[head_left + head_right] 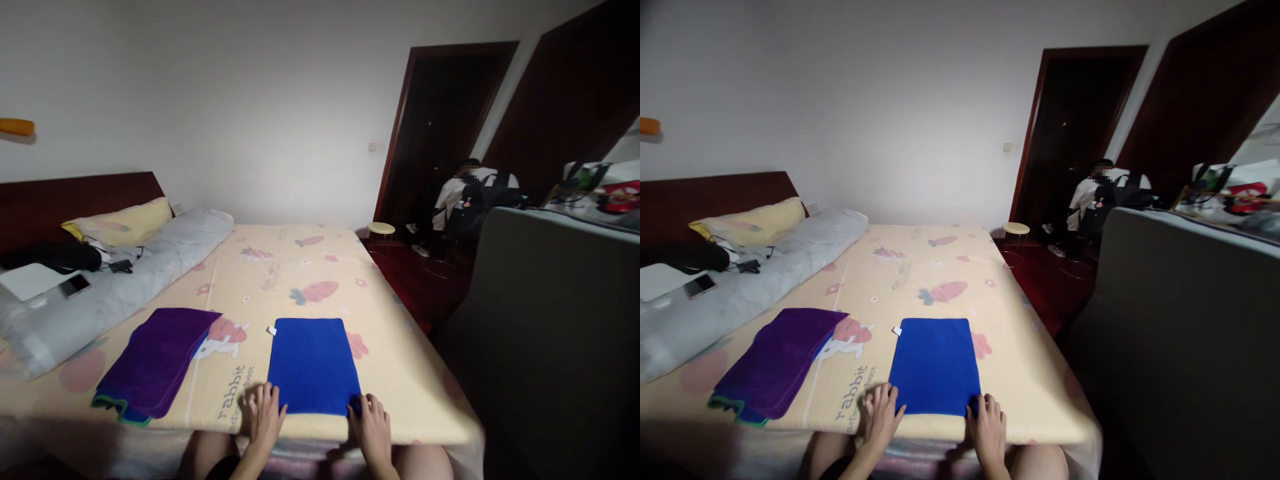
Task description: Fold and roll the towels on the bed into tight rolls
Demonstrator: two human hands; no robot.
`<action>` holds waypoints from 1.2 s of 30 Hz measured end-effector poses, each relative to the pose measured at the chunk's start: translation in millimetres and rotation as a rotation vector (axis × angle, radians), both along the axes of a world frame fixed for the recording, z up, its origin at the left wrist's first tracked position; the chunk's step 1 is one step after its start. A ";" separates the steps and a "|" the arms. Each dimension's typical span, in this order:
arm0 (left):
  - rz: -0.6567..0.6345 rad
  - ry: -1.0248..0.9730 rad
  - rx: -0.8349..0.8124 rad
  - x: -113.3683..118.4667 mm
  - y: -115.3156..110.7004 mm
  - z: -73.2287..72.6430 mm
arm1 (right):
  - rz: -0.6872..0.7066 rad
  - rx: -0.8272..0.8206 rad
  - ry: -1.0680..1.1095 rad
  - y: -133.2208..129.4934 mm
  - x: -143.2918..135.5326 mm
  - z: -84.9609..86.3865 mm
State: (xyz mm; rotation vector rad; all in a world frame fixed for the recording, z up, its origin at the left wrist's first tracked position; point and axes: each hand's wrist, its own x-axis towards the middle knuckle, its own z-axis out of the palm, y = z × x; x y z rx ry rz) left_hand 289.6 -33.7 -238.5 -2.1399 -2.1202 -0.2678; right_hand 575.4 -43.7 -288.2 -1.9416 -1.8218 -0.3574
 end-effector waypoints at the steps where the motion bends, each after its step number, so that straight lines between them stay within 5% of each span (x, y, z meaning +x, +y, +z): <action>1: -0.025 -0.019 -0.021 8.1 -0.2 -2.0 | 0.007 0.026 -0.028 0.5 -5.6 1.0; 7: -0.169 -0.242 -0.172 65.7 0.2 -14.4 | 0.128 0.012 -0.026 5.0 -67.5 16.6; 11: -0.190 -0.255 -0.130 78.9 2.3 -28.0 | 0.181 0.010 0.035 6.8 -97.0 17.5; 16: -0.178 -0.187 0.052 37.9 -0.3 -31.5 | 0.152 0.032 0.030 6.0 -67.2 5.0; 22: -0.168 -0.174 0.131 -20.6 -7.1 -7.9 | 0.245 0.003 0.116 0.4 -0.6 -4.2; 26: -0.207 -0.222 0.070 -34.3 -10.9 -2.2 | 0.354 -0.006 0.135 -5.9 17.3 -7.5; 36: -0.298 -0.179 -0.006 -45.3 -4.8 -6.9 | 0.359 0.015 0.068 -2.8 23.6 -1.9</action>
